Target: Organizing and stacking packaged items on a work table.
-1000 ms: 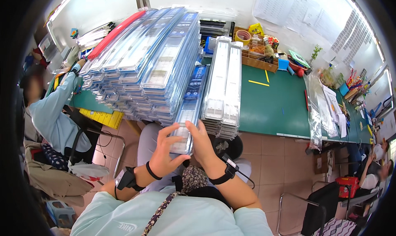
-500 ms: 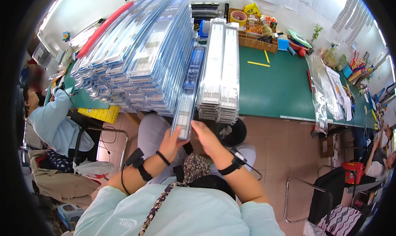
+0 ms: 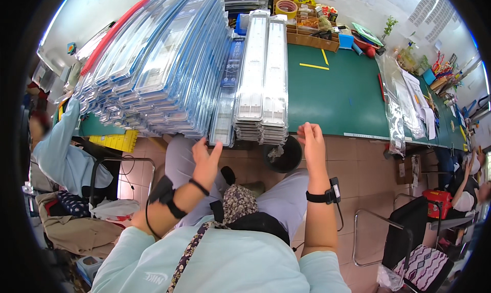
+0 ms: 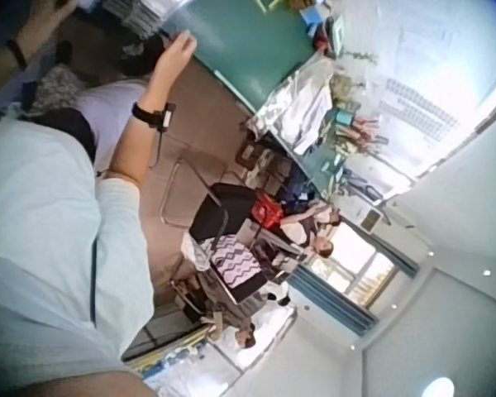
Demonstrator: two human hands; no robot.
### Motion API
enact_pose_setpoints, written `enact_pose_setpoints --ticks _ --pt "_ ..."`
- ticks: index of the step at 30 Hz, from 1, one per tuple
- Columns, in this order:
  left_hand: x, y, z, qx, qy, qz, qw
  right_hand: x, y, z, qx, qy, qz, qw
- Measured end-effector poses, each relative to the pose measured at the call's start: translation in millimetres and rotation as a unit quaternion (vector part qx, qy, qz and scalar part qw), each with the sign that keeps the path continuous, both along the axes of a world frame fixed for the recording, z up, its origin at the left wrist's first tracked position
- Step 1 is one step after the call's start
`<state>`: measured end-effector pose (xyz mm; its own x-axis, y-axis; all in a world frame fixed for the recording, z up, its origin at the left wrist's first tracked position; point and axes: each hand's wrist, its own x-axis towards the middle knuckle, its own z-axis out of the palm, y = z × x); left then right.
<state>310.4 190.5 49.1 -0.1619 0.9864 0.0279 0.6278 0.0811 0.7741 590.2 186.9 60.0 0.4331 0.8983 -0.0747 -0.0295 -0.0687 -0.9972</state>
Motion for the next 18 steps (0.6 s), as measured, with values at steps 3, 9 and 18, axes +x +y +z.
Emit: enact_pose_setpoints --ticks 3,9,18 --pt "8 -27 59 0.208 -0.062 -0.172 0.961 -2 14 -3 0.020 0.045 0.021 0.999" --pt "41 54 30 0.002 -0.284 -0.189 0.940 -12 53 -7 0.013 0.180 0.107 0.978" --pt "57 98 57 -0.281 -0.546 -0.218 0.759 -21 64 17 -0.010 0.249 0.130 0.960"
